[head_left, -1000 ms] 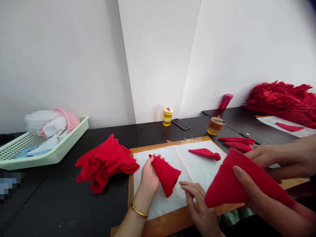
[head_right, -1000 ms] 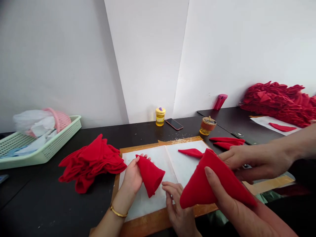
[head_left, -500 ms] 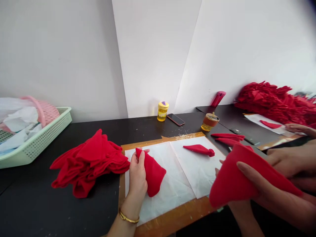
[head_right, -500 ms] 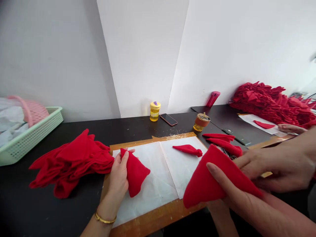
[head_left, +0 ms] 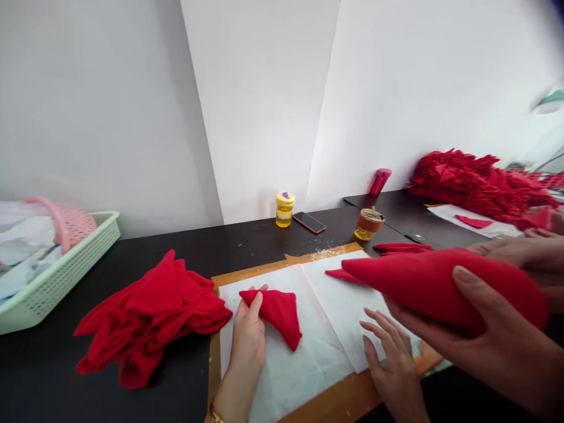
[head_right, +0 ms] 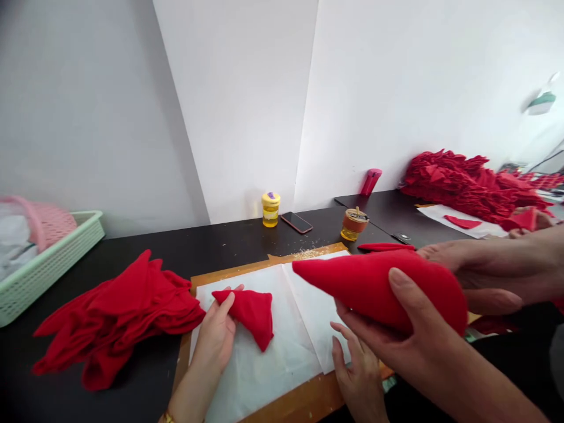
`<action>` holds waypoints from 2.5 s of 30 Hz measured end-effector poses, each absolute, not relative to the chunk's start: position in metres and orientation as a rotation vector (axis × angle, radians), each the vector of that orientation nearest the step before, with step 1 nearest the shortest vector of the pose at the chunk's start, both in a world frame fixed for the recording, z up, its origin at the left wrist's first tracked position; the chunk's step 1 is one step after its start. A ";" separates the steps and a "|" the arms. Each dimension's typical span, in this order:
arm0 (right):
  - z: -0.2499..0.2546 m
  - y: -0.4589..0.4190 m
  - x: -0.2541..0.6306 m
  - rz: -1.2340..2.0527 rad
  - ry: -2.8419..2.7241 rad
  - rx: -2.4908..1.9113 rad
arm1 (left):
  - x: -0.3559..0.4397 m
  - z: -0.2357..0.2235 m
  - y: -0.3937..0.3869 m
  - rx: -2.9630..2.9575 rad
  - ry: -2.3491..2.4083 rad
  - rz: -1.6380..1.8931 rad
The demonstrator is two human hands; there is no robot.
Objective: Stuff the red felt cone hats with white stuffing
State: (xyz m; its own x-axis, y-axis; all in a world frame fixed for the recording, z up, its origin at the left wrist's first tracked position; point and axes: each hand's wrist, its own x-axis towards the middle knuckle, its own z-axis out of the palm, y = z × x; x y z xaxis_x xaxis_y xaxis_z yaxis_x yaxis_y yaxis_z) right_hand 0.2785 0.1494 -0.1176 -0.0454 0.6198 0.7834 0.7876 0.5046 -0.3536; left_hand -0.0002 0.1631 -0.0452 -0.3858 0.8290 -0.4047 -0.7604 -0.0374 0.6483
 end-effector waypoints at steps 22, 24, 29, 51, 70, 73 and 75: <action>-0.084 0.128 0.166 0.775 -1.866 -1.121 | -0.004 -0.025 0.159 0.023 0.890 1.573; -0.083 0.135 0.156 0.946 -1.782 -1.191 | -0.006 -0.025 0.159 0.011 0.869 1.554; -0.071 0.152 0.151 1.410 -1.531 -1.042 | -0.008 -0.024 0.155 -0.001 0.845 1.585; -0.077 0.132 0.156 0.201 -2.300 -0.574 | -0.009 -0.034 0.160 0.053 0.771 1.510; -0.098 0.116 0.247 0.165 -1.966 -0.939 | -0.004 -0.037 0.163 0.027 0.984 1.478; -0.098 0.116 0.245 0.092 -1.976 -0.936 | -0.004 -0.038 0.164 0.030 1.014 1.467; -0.088 0.123 0.247 -0.007 -2.049 -0.909 | -0.004 -0.036 0.164 0.041 1.026 1.470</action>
